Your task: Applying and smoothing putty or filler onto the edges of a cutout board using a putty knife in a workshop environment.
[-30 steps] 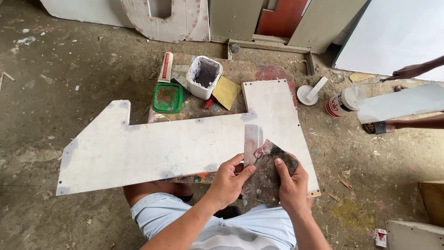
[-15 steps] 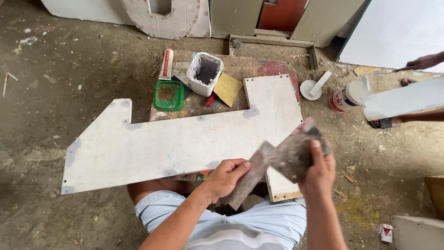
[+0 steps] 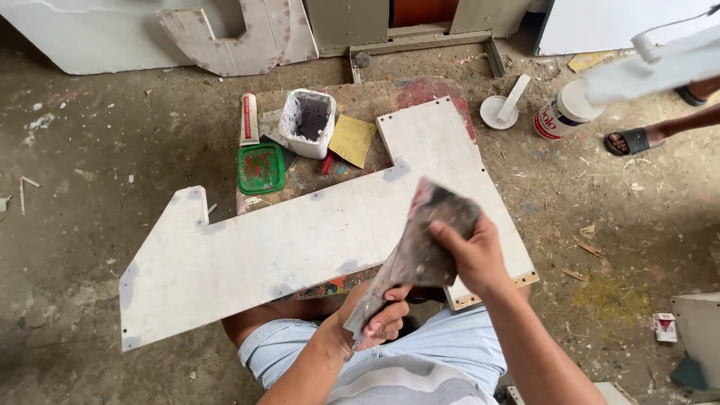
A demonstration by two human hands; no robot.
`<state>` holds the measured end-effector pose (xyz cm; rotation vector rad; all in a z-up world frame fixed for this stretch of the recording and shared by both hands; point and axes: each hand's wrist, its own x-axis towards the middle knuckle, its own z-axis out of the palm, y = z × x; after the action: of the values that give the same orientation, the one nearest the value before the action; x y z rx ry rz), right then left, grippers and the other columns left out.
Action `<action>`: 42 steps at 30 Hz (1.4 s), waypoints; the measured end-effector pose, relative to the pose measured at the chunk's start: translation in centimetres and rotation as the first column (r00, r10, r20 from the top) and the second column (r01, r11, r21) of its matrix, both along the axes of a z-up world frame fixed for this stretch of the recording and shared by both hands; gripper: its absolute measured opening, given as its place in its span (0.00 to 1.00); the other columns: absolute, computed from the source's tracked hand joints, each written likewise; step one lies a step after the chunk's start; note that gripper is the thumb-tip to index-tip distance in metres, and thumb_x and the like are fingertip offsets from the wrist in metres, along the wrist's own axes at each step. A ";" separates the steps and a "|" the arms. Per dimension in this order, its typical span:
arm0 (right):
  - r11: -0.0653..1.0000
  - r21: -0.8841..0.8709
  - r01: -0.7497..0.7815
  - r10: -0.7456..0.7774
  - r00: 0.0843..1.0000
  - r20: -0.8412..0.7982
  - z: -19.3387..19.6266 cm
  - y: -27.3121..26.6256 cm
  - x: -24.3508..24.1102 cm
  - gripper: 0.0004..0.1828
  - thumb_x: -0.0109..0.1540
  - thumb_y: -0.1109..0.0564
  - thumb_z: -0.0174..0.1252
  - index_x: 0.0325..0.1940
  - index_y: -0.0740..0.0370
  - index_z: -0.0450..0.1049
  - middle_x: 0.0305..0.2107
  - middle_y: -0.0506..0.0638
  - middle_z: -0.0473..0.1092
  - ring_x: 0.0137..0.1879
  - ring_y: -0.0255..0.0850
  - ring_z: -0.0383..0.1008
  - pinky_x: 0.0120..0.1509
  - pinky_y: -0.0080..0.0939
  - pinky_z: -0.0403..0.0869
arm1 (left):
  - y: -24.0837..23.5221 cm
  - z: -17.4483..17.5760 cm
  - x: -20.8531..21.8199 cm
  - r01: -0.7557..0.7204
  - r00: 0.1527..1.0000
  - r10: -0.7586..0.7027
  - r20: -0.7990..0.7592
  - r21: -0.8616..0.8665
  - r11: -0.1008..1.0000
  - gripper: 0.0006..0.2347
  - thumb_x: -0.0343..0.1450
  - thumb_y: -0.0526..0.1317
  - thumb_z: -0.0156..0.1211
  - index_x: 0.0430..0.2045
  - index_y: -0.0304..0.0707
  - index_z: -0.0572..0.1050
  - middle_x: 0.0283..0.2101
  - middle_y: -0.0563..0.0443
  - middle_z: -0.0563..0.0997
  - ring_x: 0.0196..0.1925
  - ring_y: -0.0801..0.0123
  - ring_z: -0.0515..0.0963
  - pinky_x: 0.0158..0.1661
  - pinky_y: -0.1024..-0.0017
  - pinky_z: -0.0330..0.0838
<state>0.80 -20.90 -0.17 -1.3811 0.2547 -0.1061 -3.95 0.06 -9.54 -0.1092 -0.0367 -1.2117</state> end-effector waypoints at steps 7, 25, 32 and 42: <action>0.980 0.180 -0.084 0.094 0.994 -0.047 1.6 0.1 -2.5 0.12 0.52 0.63 0.70 0.35 0.66 0.75 0.21 0.62 0.76 0.25 0.48 0.82 0.27 0.48 0.81 | -0.5 5.3 1.7 -0.441 0.892 0.183 0.414 0.701 0.560 0.21 0.81 0.48 0.44 0.14 0.45 0.65 0.06 0.52 0.64 0.05 0.75 0.65 0.11 0.86 0.56; 0.834 0.231 0.500 -0.359 0.811 -0.461 4.7 1.8 -0.5 0.26 0.61 0.58 0.58 0.62 0.60 0.61 0.53 0.59 0.69 0.59 0.52 0.72 0.63 0.59 0.78 | -0.5 6.0 0.7 -0.997 0.017 -0.419 0.908 -0.017 -0.076 0.18 0.82 0.45 0.36 0.21 0.41 0.62 0.14 0.58 0.57 0.13 0.75 0.56 0.15 0.73 0.48; 0.781 0.417 0.465 -0.381 0.884 -0.273 1.6 -1.1 -0.7 0.24 0.59 0.49 0.62 0.58 0.48 0.65 0.54 0.51 0.72 0.61 0.48 0.71 0.60 0.58 0.76 | 0.3 7.1 0.7 -0.963 0.270 -0.224 0.937 0.257 -0.087 0.18 0.79 0.49 0.45 0.20 0.41 0.71 0.17 0.59 0.62 0.18 0.77 0.58 0.18 0.76 0.51; 0.712 0.588 0.383 -0.330 0.922 -0.201 -3.0 0.0 -2.6 0.18 0.66 0.47 0.53 0.61 0.45 0.69 0.61 0.51 0.71 0.67 0.48 0.71 0.63 0.57 0.77 | -3.4 9.4 1.4 -0.799 0.571 0.295 0.766 0.601 -0.013 0.10 0.70 0.41 0.65 0.33 0.31 0.77 0.29 0.45 0.82 0.31 0.65 0.82 0.31 0.66 0.87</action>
<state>-1.75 -20.86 -3.15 -0.6576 0.5750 -0.2649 -2.57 -3.36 -0.09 1.2272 0.2592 -0.1406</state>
